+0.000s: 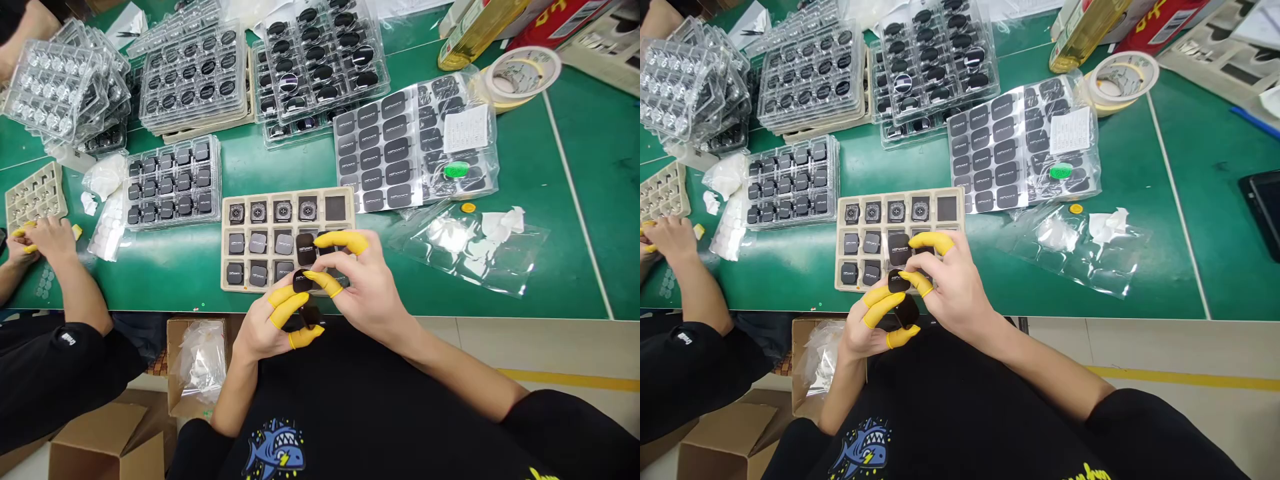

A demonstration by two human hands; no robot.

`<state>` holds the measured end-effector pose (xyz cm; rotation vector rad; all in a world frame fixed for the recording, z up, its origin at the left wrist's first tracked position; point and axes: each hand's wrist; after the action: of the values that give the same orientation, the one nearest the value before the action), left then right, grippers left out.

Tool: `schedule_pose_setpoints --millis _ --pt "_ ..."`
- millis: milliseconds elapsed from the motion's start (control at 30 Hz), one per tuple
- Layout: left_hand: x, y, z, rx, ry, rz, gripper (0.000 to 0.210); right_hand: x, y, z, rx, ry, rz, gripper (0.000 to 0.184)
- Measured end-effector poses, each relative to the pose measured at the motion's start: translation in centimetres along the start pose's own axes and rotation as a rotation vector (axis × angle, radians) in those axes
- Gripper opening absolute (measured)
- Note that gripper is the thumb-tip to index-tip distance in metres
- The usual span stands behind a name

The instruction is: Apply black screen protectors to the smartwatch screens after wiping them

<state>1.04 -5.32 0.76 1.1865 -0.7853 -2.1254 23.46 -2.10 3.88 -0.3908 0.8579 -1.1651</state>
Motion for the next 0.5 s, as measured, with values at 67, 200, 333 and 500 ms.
schedule_pose_setpoints --millis 67,200,333,500 --pt "0.1 -0.1 -0.3 -0.034 0.034 -0.023 0.078 0.1 -0.1 -0.5 0.065 0.042 0.016 0.017" --pt "0.2 -0.2 -0.8 -0.063 0.081 -0.010 0.071 0.6 -0.3 -1.2 0.039 0.019 0.017 0.018" --pt "0.5 -0.3 -0.9 0.009 0.087 0.006 0.077 1.3 -0.4 -1.5 -0.041 -0.002 0.007 0.015" --pt "0.8 -0.3 -0.9 0.117 0.074 0.031 0.085 1.8 -0.5 -1.2 -0.200 -0.072 -0.033 0.013"
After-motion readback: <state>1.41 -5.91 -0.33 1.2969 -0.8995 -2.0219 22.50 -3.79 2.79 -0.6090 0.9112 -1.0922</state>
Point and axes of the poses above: each hand's wrist, its own x-axis away from the middle knuckle, its own z-axis out of the back of the hand, y = z × x, and after that the axes turned 10 degrees about x, right-handed
